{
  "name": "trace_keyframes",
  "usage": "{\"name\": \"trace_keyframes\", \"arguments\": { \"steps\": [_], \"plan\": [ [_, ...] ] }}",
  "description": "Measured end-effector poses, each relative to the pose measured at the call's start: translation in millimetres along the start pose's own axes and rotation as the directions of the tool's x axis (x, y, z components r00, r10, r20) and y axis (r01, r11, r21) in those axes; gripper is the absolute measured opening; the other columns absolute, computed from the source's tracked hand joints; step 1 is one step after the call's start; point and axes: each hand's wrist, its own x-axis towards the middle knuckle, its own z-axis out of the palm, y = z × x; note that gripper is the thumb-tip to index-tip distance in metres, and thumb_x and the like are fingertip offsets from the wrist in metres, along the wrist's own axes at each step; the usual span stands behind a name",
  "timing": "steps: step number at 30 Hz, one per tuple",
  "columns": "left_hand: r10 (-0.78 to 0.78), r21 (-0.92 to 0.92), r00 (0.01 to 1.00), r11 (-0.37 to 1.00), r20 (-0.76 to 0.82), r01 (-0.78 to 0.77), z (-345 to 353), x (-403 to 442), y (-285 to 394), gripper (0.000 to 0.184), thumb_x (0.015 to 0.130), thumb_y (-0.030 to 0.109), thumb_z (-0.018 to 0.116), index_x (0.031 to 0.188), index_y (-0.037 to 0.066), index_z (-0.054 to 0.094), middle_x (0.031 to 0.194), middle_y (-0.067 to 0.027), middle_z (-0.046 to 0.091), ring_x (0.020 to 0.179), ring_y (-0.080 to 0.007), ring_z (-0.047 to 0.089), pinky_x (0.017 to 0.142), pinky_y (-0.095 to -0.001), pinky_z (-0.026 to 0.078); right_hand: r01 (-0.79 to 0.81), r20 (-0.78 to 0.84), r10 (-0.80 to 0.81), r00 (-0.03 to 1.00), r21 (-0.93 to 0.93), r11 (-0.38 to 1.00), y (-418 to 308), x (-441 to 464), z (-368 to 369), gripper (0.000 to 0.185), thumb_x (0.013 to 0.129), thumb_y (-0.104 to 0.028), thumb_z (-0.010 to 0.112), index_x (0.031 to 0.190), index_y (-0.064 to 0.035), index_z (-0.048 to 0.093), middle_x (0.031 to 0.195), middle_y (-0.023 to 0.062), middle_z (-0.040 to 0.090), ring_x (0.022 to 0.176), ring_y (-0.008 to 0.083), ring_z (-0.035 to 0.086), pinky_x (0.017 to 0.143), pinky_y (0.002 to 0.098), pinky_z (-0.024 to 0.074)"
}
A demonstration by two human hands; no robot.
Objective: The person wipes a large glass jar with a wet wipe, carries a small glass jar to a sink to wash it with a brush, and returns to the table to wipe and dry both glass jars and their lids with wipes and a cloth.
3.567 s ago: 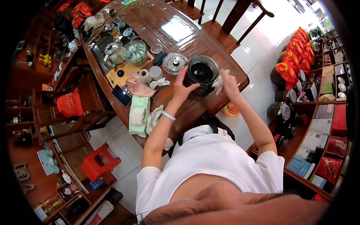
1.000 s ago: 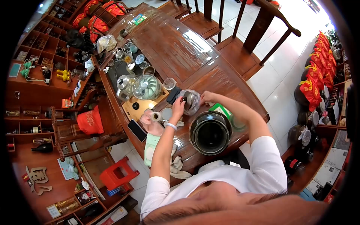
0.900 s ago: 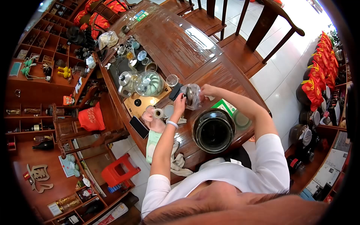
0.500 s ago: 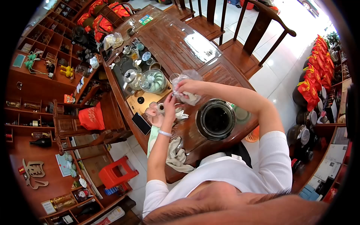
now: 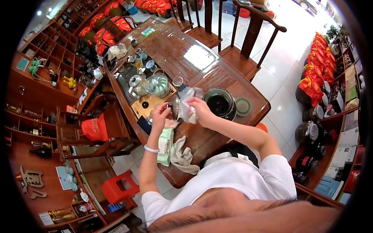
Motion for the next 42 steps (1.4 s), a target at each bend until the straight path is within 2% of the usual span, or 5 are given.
{"name": "trace_keyframes", "arguments": {
  "steps": [10, 17, 24, 31, 42],
  "plan": [
    [0.193, 0.286, 0.943, 0.920, 0.270, -0.270, 95, 12, 60, 0.023, 0.075, 0.010, 0.058, 0.095, -0.002, 0.055, 0.069, -0.0007, 0.049, 0.055, -0.0079, 0.046, 0.050, -0.0214, 0.037, 0.204, -0.169, -0.221, 0.960, -0.114, 0.972, -50, -79, -81, 0.023, 0.078, -0.002, 0.040, 0.097, -0.0044, 0.052, 0.063, 0.0023, 0.046, 0.048, 0.0102, 0.043, 0.044, 0.0212, 0.0368],
    [0.369, 0.684, 0.761, 0.341, 0.534, -0.645, 144, 10, 91, 0.017, 0.071, 0.015, 0.058, 0.085, 0.007, 0.054, 0.076, -0.0079, 0.055, 0.068, -0.0270, 0.055, 0.057, -0.0343, 0.044, 0.291, -0.263, -0.283, 0.922, -0.011, 0.957, -32, -86, -123, 0.024, 0.077, -0.003, 0.042, 0.099, -0.0022, 0.051, 0.062, 0.0026, 0.046, 0.049, 0.0108, 0.043, 0.045, 0.0218, 0.0360],
    [0.301, 0.735, 0.772, 0.251, 0.559, -0.630, 166, 12, 74, 0.019, 0.070, 0.016, 0.058, 0.087, 0.008, 0.054, 0.078, -0.0074, 0.055, 0.070, -0.0268, 0.056, 0.058, -0.0347, 0.045, 0.328, -0.298, -0.394, 0.869, -0.250, 0.911, -34, -80, -185, 0.019, 0.080, -0.012, 0.050, 0.097, -0.0023, 0.053, 0.065, 0.0000, 0.048, 0.052, 0.0072, 0.045, 0.046, 0.0204, 0.0366],
    [0.289, 0.761, 0.832, 0.342, 0.473, -0.551, 172, 4, 71, 0.029, 0.070, 0.012, 0.060, 0.098, 0.005, 0.054, 0.080, -0.0096, 0.053, 0.068, -0.0244, 0.055, 0.059, -0.0309, 0.044, -0.117, -0.223, -0.551, 0.804, -0.968, 0.221, -35, -69, -314, 0.057, 0.066, -0.033, 0.066, 0.110, -0.0038, 0.044, 0.089, 0.0113, 0.054, 0.068, 0.0212, 0.057, 0.061, 0.0302, 0.0451],
    [0.306, 0.776, 0.952, 0.607, -0.027, -0.173, 167, -32, 64, 0.041, 0.065, 0.007, 0.067, 0.103, 0.000, 0.053, 0.091, -0.0090, 0.053, 0.059, -0.0118, 0.047, 0.056, -0.0239, 0.041, 0.035, 0.019, 0.031, 0.999, -0.760, -0.650, -56, 15, -296, 0.127, 0.037, -0.063, 0.071, 0.134, -0.0129, 0.006, 0.131, 0.0303, 0.017, 0.082, 0.0313, 0.059, 0.066, 0.0353, 0.0472]
  ]
}}
